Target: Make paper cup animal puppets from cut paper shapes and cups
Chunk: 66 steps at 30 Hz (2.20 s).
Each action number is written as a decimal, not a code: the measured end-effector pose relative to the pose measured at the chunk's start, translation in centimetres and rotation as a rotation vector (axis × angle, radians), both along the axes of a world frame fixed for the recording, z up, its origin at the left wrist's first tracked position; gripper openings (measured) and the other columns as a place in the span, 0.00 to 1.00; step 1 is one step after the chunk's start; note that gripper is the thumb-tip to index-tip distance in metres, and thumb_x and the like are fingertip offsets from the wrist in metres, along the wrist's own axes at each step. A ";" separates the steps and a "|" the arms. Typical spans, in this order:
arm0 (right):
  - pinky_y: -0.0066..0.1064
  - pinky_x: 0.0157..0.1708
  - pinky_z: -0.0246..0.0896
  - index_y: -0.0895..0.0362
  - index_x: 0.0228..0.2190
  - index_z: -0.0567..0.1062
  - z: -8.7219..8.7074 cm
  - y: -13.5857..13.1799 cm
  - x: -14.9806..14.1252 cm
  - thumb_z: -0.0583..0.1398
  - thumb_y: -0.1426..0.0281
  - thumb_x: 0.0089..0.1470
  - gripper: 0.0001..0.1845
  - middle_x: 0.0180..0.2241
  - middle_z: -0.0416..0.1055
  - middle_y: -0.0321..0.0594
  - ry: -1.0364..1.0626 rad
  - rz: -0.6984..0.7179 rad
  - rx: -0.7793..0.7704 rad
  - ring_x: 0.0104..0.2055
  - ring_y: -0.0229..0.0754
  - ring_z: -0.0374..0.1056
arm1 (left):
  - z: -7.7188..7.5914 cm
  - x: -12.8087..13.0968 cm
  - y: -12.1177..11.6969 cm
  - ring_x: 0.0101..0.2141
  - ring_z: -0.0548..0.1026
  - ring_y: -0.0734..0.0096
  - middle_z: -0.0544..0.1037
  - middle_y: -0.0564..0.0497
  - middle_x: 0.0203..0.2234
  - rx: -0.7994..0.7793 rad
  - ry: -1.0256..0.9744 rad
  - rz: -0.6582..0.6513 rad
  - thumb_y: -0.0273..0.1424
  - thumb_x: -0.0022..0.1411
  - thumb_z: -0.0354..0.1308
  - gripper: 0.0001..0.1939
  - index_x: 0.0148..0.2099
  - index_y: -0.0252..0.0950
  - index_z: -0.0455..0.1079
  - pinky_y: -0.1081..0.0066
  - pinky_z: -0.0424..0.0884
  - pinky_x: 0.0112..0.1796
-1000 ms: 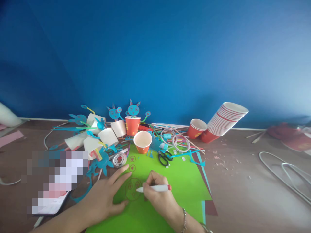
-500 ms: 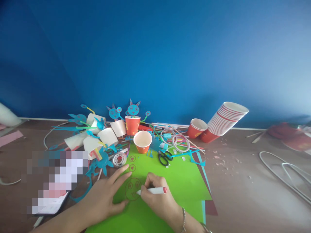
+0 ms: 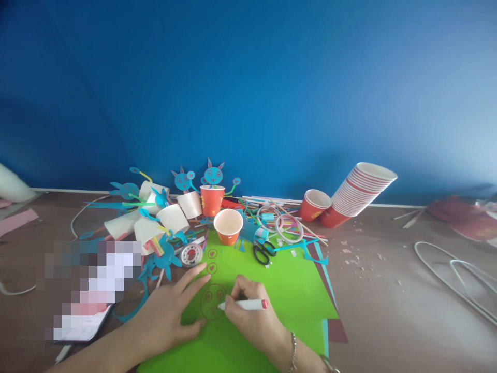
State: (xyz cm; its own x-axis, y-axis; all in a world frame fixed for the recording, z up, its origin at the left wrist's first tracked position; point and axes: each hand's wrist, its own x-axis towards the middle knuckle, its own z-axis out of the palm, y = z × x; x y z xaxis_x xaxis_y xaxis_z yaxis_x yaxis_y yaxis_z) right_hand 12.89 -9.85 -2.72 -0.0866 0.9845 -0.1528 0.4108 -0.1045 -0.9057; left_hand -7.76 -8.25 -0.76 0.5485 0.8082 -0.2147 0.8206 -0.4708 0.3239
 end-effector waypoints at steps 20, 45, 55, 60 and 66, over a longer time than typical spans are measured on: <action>0.24 0.18 0.46 0.54 0.17 0.61 0.2 0.0 -0.9 0.57 0.71 0.43 0.10 0.15 0.57 0.27 -0.011 0.069 -0.028 0.19 0.32 0.53 | -0.6 -0.1 -0.1 0.43 0.78 0.55 0.51 0.45 0.66 0.023 -0.024 0.000 0.37 0.54 0.57 0.33 0.62 0.42 0.57 0.59 0.73 0.44; 0.26 0.18 0.41 0.55 0.19 0.65 1.7 3.1 2.0 0.62 0.54 0.46 0.19 0.16 0.56 0.28 0.549 -0.507 0.156 0.18 0.32 0.47 | 2.5 2.5 1.2 0.45 0.76 0.54 0.72 0.43 0.52 0.206 0.080 0.020 0.29 0.61 0.52 0.19 0.55 0.37 0.68 0.59 0.72 0.45; 0.29 0.19 0.56 0.59 0.35 0.75 2.9 5.9 6.8 0.50 0.49 0.56 0.27 0.16 0.69 0.36 0.374 -0.561 0.309 0.18 0.40 0.61 | 0.8 5.5 3.6 0.44 0.72 0.56 0.77 0.47 0.40 0.344 -0.187 0.021 0.27 0.60 0.57 0.11 0.45 0.39 0.73 0.57 0.68 0.46; 0.33 0.39 0.63 0.56 0.41 0.74 3.0 9.2 9.1 0.51 0.68 0.59 0.14 0.39 0.77 0.44 -0.431 -0.206 0.581 0.39 0.46 0.71 | -0.1 6.7 3.9 0.45 0.71 0.57 0.77 0.47 0.40 0.288 -0.231 0.010 0.25 0.59 0.58 0.10 0.44 0.38 0.74 0.59 0.67 0.47; 0.37 0.43 0.58 0.54 0.44 0.75 3.3 13.0 9.5 0.56 0.86 0.37 0.30 0.39 0.76 0.45 -0.720 -0.083 0.549 0.46 0.52 0.68 | -0.5 6.3 4.5 0.42 0.72 0.58 0.77 0.48 0.38 0.297 -0.267 0.048 0.25 0.60 0.56 0.08 0.41 0.37 0.73 0.60 0.68 0.44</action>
